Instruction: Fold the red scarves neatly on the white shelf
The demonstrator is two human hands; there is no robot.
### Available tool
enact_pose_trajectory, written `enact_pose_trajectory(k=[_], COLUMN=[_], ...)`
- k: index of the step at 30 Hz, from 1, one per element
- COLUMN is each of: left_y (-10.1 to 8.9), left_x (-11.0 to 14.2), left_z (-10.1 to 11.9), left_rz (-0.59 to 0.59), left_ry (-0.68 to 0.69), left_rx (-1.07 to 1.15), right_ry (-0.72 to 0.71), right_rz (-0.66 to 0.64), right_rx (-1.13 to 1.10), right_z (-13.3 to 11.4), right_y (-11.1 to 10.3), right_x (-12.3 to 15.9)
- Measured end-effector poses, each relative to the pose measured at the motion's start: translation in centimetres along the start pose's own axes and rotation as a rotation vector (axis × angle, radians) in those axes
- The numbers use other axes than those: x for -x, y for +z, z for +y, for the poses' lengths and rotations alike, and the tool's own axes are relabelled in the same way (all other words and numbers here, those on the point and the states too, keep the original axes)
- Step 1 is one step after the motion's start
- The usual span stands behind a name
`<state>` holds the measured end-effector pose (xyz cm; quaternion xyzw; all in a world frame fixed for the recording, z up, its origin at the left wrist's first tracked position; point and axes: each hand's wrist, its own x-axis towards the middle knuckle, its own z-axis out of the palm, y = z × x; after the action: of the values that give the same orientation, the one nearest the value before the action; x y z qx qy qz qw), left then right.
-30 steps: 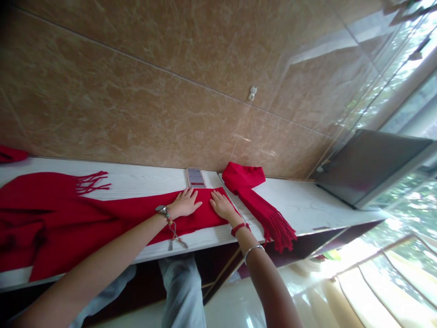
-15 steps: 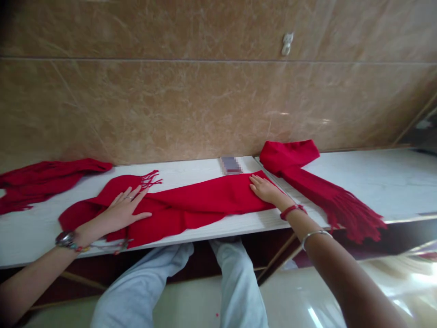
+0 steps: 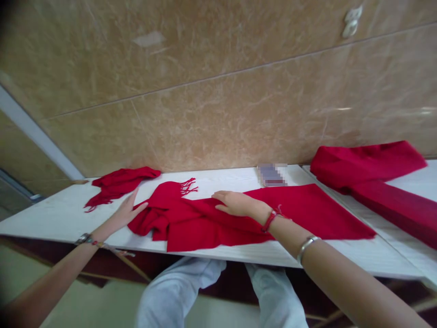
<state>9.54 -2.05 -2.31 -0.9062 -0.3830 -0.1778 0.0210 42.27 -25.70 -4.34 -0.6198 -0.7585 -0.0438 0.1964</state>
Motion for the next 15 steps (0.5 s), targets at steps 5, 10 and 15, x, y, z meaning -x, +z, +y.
enact_pose_trajectory(k=[5, 10, 15], left_y=[-1.0, -0.2, -2.0], left_x=[1.7, 0.1, -4.2], left_z=[-0.2, 2.9, 4.0], left_rz=[-0.365, -0.296, -0.128], left_ry=[0.191, 0.033, 0.059], left_rx=[0.239, 0.280, 0.129], right_ry=[-0.054, -0.042, -0.016], right_rz=[-0.098, -0.087, -0.112], right_rx=[-0.168, -0.208, -0.293], right_z=[0.2, 1.1, 0.4], right_y=[3.2, 4.2, 2.8], right_x=[-1.0, -0.5, -0.5])
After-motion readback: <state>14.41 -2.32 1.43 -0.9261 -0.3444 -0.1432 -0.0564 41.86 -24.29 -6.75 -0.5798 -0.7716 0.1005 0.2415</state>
